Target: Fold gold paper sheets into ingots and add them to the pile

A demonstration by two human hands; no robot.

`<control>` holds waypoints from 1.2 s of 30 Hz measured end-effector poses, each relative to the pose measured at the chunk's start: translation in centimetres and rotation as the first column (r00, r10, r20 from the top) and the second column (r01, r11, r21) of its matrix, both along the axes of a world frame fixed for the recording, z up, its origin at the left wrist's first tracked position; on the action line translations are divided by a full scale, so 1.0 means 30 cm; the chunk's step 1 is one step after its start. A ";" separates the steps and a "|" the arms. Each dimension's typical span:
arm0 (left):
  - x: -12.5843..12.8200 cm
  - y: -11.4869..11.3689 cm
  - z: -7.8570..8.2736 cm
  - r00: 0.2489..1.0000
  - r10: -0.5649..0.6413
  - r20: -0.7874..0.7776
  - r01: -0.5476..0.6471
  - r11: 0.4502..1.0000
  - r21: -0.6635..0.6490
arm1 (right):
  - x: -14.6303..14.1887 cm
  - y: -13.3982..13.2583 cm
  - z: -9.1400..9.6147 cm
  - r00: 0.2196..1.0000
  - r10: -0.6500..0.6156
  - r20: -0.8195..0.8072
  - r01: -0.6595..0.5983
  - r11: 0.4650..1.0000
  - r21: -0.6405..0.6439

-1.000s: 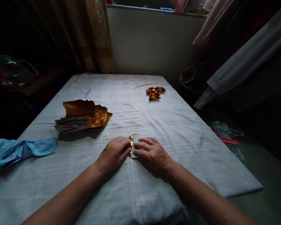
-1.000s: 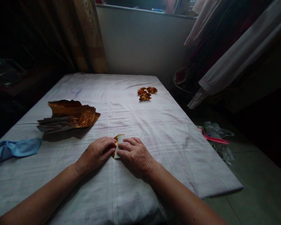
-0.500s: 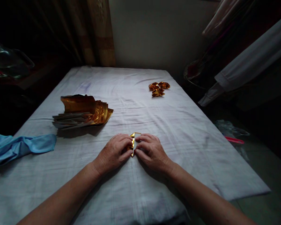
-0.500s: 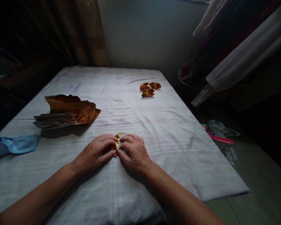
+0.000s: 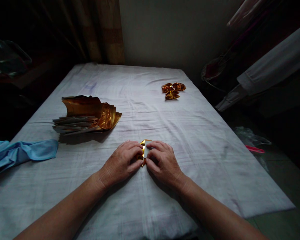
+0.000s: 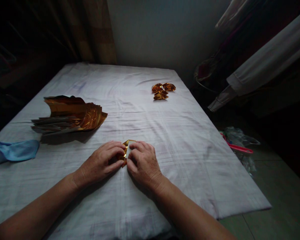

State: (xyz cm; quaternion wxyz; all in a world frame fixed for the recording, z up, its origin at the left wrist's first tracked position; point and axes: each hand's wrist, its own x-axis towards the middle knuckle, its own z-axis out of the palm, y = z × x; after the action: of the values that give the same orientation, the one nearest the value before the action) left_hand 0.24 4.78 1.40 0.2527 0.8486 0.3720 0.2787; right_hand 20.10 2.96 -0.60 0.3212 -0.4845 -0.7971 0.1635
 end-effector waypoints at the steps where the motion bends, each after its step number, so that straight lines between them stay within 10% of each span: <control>1: 0.000 0.000 0.001 1.000 0.000 -0.002 0.000 1.000 0.001 | 0.000 0.000 0.001 1.000 0.000 0.000 0.000 1.000 -0.003; 36: 0.025 -0.014 0.000 0.993 0.095 -0.075 -0.098 0.994 -0.039 | 0.001 -0.001 0.006 1.000 0.003 0.002 -0.003 1.000 -0.019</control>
State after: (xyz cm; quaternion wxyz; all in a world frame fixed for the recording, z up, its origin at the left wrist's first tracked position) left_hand 0.99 4.37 1.40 0.2432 0.8337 0.4273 0.2515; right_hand 20.11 2.92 -0.43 0.3154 -0.4865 -0.7966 0.1710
